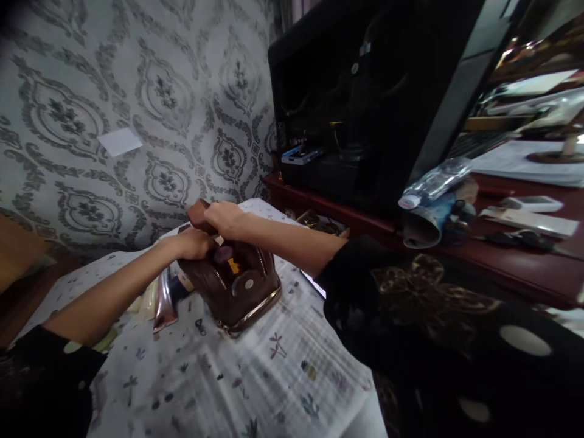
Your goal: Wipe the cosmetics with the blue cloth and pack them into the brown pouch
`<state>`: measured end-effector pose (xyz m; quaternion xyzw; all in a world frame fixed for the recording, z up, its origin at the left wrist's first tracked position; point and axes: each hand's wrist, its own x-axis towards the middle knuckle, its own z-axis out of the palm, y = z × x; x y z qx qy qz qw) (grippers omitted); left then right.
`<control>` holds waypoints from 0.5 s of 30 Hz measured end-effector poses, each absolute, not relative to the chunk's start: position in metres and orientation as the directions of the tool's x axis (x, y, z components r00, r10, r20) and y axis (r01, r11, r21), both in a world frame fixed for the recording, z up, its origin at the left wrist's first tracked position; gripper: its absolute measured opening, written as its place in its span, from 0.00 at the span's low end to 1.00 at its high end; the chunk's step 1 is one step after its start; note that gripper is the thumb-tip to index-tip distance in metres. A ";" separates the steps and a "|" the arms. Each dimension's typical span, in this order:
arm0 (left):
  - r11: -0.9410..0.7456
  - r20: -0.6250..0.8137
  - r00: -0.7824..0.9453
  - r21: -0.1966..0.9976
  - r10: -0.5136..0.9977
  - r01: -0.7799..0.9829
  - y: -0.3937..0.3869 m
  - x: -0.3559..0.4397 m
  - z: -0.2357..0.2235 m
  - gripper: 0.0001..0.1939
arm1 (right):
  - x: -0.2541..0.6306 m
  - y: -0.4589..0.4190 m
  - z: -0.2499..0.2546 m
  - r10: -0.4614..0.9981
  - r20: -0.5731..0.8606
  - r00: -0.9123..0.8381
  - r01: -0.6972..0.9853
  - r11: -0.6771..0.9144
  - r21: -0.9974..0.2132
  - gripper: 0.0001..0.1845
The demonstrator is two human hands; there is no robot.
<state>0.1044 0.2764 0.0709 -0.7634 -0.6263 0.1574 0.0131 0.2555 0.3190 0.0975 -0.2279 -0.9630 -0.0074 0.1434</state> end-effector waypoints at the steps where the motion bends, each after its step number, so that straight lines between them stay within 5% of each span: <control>1: -0.224 -0.259 0.159 -0.245 0.953 0.943 0.275 0.106 0.070 0.08 | 0.254 0.319 0.096 0.430 0.274 -0.860 0.435 0.899 -0.047 0.10; 8: -0.252 -0.379 0.100 -0.376 0.920 0.892 0.270 0.112 0.070 0.14 | 0.241 0.317 0.097 0.478 0.132 -0.868 0.489 0.870 0.066 0.14; 15: -0.252 -0.368 0.102 -0.388 0.924 0.887 0.260 0.114 0.075 0.21 | 0.225 0.331 0.086 0.554 0.068 -0.829 0.557 0.829 0.038 0.16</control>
